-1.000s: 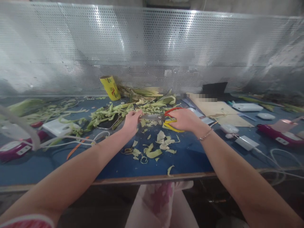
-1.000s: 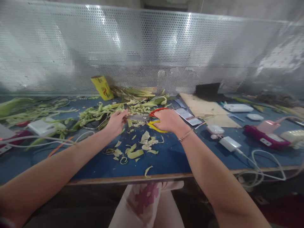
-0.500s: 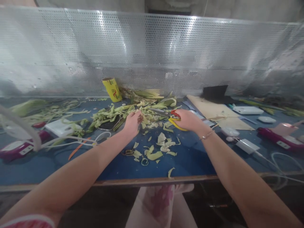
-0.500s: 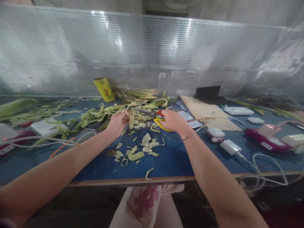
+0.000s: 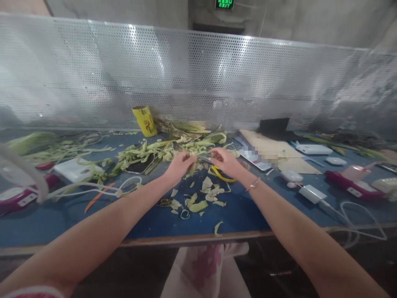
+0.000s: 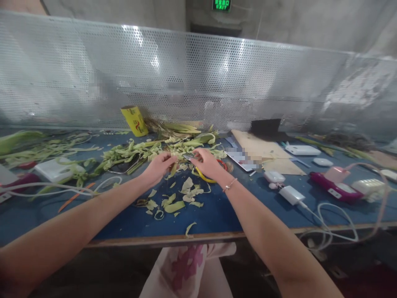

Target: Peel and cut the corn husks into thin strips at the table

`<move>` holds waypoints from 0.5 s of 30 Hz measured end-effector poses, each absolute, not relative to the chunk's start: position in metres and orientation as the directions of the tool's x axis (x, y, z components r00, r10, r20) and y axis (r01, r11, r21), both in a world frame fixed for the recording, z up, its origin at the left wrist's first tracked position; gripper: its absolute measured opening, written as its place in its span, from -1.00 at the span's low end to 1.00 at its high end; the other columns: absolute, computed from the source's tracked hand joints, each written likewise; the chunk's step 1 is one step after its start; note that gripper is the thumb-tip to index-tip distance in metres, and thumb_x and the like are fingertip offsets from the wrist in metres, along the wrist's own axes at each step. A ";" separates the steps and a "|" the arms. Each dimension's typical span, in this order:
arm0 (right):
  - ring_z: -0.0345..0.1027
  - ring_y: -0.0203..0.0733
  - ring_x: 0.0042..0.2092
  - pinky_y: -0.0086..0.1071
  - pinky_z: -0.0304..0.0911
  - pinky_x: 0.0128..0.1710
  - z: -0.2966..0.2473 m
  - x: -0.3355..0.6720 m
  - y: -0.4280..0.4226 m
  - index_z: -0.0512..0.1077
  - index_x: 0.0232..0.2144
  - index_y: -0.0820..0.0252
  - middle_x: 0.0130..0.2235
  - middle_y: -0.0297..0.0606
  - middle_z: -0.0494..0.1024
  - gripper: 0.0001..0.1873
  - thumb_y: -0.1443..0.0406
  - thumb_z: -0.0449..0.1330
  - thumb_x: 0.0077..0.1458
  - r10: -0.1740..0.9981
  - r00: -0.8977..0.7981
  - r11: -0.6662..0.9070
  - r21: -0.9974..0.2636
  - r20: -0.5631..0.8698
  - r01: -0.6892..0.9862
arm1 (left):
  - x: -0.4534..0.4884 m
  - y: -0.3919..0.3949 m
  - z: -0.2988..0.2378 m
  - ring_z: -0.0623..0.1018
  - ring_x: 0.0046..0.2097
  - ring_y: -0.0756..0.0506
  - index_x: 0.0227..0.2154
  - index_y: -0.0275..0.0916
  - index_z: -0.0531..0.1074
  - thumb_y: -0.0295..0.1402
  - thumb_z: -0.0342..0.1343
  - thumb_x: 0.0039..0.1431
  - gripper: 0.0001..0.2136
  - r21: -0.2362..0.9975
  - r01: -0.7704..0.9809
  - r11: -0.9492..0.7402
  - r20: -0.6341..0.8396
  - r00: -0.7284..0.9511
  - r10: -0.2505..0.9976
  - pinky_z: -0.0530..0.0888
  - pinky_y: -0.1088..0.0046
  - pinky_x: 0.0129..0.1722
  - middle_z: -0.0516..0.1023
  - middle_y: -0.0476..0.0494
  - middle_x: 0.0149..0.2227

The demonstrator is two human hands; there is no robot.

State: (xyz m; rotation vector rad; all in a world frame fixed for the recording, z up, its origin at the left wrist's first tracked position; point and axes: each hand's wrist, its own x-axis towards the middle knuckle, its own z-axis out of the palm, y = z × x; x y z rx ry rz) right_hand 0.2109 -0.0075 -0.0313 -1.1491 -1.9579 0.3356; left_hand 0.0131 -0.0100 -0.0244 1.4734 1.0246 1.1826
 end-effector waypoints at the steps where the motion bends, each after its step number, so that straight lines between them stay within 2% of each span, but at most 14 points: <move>1: 0.36 -0.21 -0.20 -0.29 0.31 -0.18 -0.031 0.206 -0.009 0.29 -0.09 0.23 -0.17 -0.13 0.41 -0.64 0.21 0.11 0.07 0.813 -0.245 0.567 -0.624 0.528 0.538 | 0.013 -0.011 -0.026 0.36 -0.57 0.06 -0.57 -0.28 0.30 -0.17 0.17 -0.06 -0.73 0.965 0.106 -0.241 0.212 0.234 0.949 0.25 0.54 -0.56 0.40 -0.01 -0.61; 3: 0.37 -0.20 -0.15 -0.26 0.33 -0.15 -0.030 0.199 -0.014 0.27 -0.04 0.19 -0.10 -0.12 0.39 -0.59 0.21 0.15 0.04 0.791 -0.289 0.610 -0.653 0.540 0.448 | 0.013 -0.011 -0.029 0.33 -0.58 0.07 -0.57 -0.29 0.35 -0.15 0.17 -0.08 -0.72 0.930 0.185 -0.317 0.250 0.312 0.917 0.22 0.53 -0.56 0.41 -0.01 -0.61; 5: 0.37 -0.18 -0.11 -0.25 0.34 -0.11 -0.029 0.195 -0.018 0.31 -0.07 0.16 -0.07 -0.14 0.39 -0.62 0.23 0.17 0.03 0.764 -0.344 0.645 -0.643 0.546 0.412 | 0.013 -0.009 -0.032 0.36 -0.54 0.06 -0.55 -0.29 0.38 -0.16 0.20 -0.12 -0.74 0.913 0.203 -0.353 0.273 0.337 0.901 0.25 0.52 -0.51 0.43 -0.01 -0.58; 7: 0.37 -0.16 -0.10 -0.23 0.34 -0.09 -0.027 0.193 -0.021 0.35 -0.11 0.15 -0.08 -0.15 0.42 -0.67 0.25 0.16 0.04 0.750 -0.365 0.661 -0.622 0.551 0.420 | 0.014 -0.008 -0.033 0.42 -0.46 0.02 -0.50 -0.29 0.41 -0.20 0.24 -0.17 -0.75 0.918 0.186 -0.350 0.276 0.333 0.902 0.32 0.50 -0.43 0.46 -0.03 -0.53; 10: 0.36 -0.15 -0.09 -0.22 0.36 -0.12 -0.025 0.191 -0.025 0.33 -0.04 0.12 -0.11 -0.17 0.44 -0.63 0.27 0.14 0.06 0.741 -0.367 0.671 -0.590 0.563 0.449 | 0.015 -0.007 -0.034 0.48 -0.37 -0.03 -0.39 -0.29 0.42 -0.26 0.28 -0.25 -0.69 0.935 0.140 -0.325 0.266 0.329 0.906 0.38 0.43 -0.33 0.52 -0.08 -0.43; 12: 0.36 -0.15 -0.10 -0.25 0.37 -0.17 -0.023 0.191 -0.026 0.32 -0.01 0.08 -0.10 -0.17 0.43 -0.62 0.28 0.12 0.08 0.730 -0.389 0.682 -0.566 0.562 0.462 | 0.016 -0.008 -0.033 0.49 -0.36 -0.04 -0.40 -0.28 0.41 -0.28 0.29 -0.26 -0.68 0.941 0.128 -0.312 0.257 0.327 0.909 0.39 0.41 -0.31 0.52 -0.09 -0.42; 15: 0.35 -0.15 -0.11 -0.29 0.36 -0.22 -0.020 0.191 -0.028 0.39 -0.11 0.08 -0.12 -0.18 0.44 -0.73 0.28 0.09 0.10 0.708 -0.410 0.703 -0.527 0.575 0.478 | 0.018 -0.011 -0.032 0.50 -0.37 -0.04 -0.46 -0.28 0.38 -0.29 0.31 -0.30 -0.69 0.955 0.107 -0.275 0.230 0.316 0.921 0.40 0.41 -0.31 0.51 -0.08 -0.45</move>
